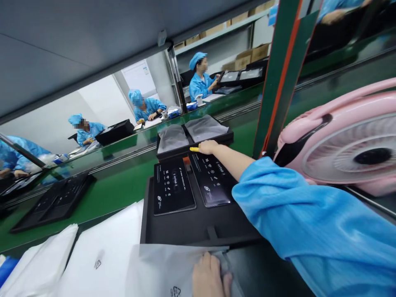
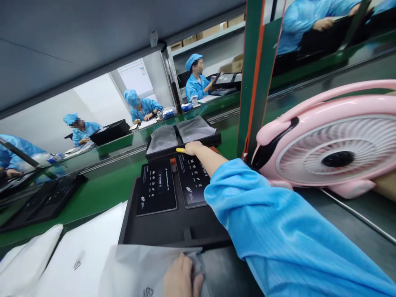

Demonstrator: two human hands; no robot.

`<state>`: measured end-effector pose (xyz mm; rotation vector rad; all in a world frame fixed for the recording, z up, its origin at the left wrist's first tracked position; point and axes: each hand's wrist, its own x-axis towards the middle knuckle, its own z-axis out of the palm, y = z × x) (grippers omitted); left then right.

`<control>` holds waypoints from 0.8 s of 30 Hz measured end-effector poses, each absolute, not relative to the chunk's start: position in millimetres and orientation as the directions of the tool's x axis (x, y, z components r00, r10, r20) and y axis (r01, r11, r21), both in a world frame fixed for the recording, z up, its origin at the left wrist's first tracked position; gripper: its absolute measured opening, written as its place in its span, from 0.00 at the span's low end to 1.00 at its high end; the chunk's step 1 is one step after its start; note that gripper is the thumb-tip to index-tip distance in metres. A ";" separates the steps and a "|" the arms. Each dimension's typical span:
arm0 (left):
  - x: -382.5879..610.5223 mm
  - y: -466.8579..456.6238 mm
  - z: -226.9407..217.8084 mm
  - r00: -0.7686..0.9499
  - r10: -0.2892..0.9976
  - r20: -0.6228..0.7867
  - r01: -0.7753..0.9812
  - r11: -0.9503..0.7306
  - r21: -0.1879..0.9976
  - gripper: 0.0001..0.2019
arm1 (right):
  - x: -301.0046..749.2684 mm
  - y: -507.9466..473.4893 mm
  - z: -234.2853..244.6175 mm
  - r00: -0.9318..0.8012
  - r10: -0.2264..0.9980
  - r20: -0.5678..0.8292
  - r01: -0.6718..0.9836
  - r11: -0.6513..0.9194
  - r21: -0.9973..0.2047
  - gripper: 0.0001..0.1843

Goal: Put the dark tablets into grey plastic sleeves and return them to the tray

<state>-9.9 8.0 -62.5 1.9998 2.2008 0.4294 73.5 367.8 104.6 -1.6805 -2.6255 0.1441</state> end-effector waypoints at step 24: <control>-41.9 -22.0 -2.8 -0.453 0.882 0.129 0.262 -0.006 0.965 0.18 | 219.4 36.7 107.0 0.192 0.868 0.459 0.249 0.409 -0.878 0.22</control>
